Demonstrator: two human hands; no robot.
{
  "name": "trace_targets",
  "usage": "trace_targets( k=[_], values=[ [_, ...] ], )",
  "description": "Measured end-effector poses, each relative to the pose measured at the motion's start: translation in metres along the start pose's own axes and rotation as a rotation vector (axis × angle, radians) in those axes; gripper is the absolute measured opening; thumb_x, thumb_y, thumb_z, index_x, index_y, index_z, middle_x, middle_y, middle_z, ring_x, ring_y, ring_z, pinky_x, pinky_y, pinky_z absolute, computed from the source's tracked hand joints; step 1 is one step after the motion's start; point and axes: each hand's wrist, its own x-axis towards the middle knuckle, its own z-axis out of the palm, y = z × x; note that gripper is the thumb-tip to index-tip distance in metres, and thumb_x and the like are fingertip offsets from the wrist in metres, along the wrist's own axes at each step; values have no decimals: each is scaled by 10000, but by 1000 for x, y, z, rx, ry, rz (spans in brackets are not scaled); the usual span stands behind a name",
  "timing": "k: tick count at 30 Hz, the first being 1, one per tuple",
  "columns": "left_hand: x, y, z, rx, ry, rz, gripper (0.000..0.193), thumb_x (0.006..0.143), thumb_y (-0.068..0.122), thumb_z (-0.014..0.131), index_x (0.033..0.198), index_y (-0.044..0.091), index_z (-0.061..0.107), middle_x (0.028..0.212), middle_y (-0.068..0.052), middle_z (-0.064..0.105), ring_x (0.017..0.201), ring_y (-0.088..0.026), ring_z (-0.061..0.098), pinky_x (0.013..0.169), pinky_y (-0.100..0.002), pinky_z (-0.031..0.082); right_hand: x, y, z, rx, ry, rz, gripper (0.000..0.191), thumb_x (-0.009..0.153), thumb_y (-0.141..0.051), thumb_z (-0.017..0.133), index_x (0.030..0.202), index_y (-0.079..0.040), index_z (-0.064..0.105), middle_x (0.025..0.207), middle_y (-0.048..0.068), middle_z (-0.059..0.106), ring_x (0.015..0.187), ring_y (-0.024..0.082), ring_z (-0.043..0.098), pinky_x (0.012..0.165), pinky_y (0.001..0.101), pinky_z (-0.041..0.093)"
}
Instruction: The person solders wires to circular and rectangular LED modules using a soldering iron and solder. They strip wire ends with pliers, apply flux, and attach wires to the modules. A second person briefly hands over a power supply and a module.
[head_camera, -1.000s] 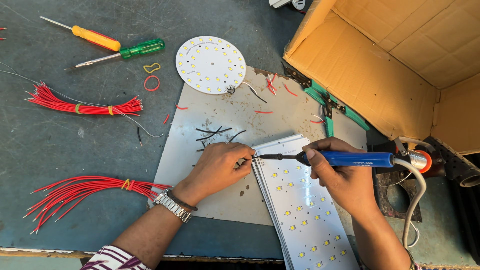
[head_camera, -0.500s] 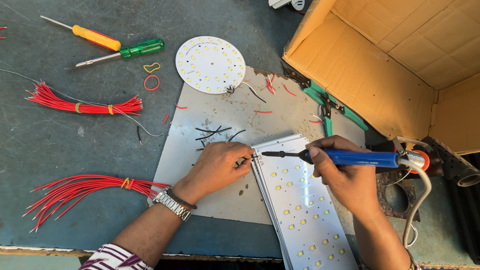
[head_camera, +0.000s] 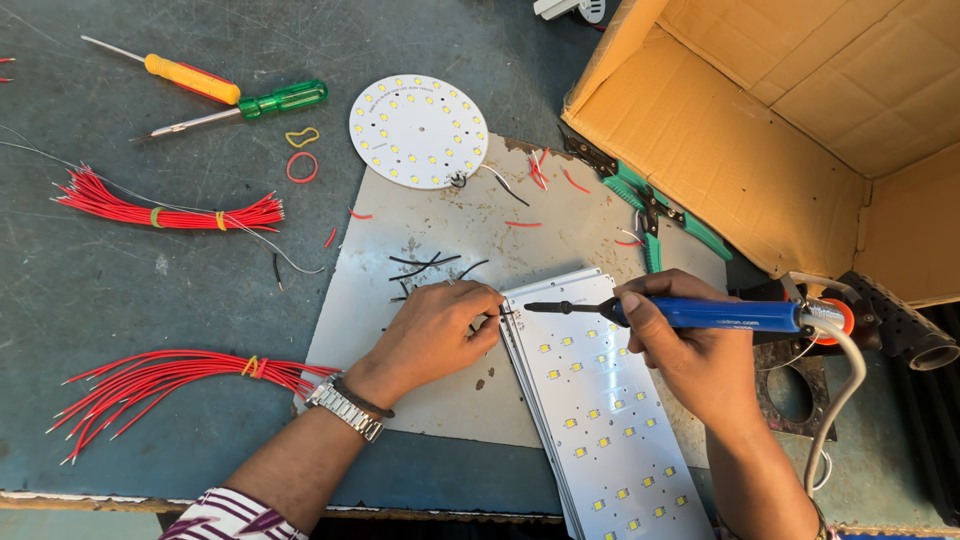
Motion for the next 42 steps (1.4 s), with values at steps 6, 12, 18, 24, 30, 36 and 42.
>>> trace_targets(
  k=[6,12,18,24,30,36,42],
  values=[
    [-1,5,8,73,25,-6,112,867,144,727,899,36,725,981,-94,742,851,-298,704,749,-415,563,-2,1,-3,33,14,-11,224,953,-211,690,988,8,721,641,16,639,535,53,569,478,203,432],
    [1,7,15,121,45,22,115,867,129,716,843,16,720,1048,-97,714,913,-299,681,810,-419,552,-1,-1,4,-43,3,-23,222,941,-227,706,940,-6,723,619,18,655,519,61,603,454,217,449],
    [5,6,14,82,-2,61,98,844,102,698,795,17,686,1073,-94,717,962,-296,677,842,-418,551,1,-4,6,-44,-11,-38,230,929,-233,721,936,-3,723,651,24,678,535,65,627,462,223,465],
    [7,2,13,63,-90,5,110,856,115,680,814,13,682,1073,-79,731,912,-295,693,785,-399,564,2,-4,8,-37,-24,-10,232,922,-234,722,949,-4,724,667,28,686,535,70,634,457,228,469],
    [9,3,12,106,-132,6,111,862,115,666,855,9,700,1014,-78,725,886,-304,696,789,-408,568,3,-3,8,-30,-36,-6,227,930,-238,717,958,-12,728,665,29,682,542,68,628,467,224,469],
    [10,2,12,97,-175,7,111,860,111,661,855,13,712,1020,-84,724,823,-311,703,748,-413,571,5,-3,8,-46,-55,-40,225,930,-239,721,957,-15,731,660,28,677,550,65,628,479,221,465],
    [12,3,12,94,-176,-5,111,864,115,667,878,12,708,998,-86,720,803,-312,703,729,-412,572,5,-6,4,-61,-46,-51,228,925,-243,719,947,-17,735,646,17,677,539,65,628,473,219,464]
  ],
)
